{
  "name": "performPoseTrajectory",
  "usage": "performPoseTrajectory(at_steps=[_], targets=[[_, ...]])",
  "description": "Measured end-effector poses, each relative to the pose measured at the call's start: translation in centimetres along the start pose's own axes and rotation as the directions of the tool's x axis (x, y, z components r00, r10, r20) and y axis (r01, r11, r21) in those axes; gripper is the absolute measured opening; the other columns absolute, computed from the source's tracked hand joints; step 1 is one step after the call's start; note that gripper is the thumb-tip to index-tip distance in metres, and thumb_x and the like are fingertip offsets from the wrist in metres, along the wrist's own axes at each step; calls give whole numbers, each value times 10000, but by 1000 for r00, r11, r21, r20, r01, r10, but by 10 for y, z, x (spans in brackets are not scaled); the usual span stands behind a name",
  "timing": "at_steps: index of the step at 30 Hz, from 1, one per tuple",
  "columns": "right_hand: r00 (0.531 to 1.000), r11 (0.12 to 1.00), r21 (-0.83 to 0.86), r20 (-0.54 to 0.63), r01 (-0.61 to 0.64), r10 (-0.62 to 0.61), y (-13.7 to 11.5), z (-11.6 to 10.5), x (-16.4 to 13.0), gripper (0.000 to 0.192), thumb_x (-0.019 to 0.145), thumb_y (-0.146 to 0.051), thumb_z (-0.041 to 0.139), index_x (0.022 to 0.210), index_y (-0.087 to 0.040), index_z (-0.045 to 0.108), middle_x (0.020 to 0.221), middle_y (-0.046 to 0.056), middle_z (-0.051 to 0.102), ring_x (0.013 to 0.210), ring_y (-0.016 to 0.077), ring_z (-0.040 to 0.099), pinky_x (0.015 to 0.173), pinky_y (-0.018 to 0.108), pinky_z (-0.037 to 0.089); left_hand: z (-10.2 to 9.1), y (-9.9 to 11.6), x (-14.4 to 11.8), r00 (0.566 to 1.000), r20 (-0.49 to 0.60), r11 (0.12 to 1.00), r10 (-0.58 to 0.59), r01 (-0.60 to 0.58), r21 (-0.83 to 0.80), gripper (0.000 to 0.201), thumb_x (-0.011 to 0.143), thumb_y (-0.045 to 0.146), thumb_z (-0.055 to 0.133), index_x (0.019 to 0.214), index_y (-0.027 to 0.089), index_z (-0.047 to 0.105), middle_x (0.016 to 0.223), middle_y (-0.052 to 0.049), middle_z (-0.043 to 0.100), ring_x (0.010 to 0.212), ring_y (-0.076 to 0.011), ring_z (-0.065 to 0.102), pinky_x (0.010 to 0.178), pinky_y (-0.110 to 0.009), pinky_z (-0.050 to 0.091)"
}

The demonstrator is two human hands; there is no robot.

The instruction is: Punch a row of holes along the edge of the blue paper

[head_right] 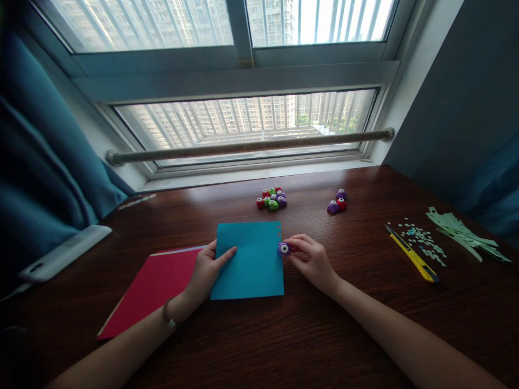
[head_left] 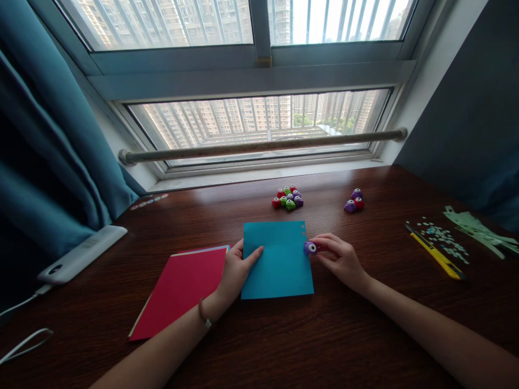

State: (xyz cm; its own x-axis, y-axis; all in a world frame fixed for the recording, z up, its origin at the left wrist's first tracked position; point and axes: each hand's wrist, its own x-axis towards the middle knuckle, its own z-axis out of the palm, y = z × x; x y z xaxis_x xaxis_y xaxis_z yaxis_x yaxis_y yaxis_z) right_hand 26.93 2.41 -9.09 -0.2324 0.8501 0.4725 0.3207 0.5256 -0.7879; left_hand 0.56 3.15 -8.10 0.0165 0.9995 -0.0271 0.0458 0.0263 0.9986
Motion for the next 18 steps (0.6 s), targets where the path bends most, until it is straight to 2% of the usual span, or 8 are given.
performPoseTrajectory(at_steps=[12,18], targets=[[998,999,-15,30,52,-52,-1,-1,0,301,793,-198,610,1087,-259,626,997,44,571,891,167,584,754,259,543,1,0,-4,999,-2,998,40,-40,57,347,722,387,672,970,156,598,924,-56,679,792,-215,624,675,-281,508],[998,999,16,28,50,-50,3,0,-2,301,790,-189,622,1087,-239,625,1016,46,566,899,158,586,748,244,548,1,1,-6,999,-7,995,54,-53,85,356,738,403,650,980,146,599,935,-59,672,813,-222,617,671,-285,506]])
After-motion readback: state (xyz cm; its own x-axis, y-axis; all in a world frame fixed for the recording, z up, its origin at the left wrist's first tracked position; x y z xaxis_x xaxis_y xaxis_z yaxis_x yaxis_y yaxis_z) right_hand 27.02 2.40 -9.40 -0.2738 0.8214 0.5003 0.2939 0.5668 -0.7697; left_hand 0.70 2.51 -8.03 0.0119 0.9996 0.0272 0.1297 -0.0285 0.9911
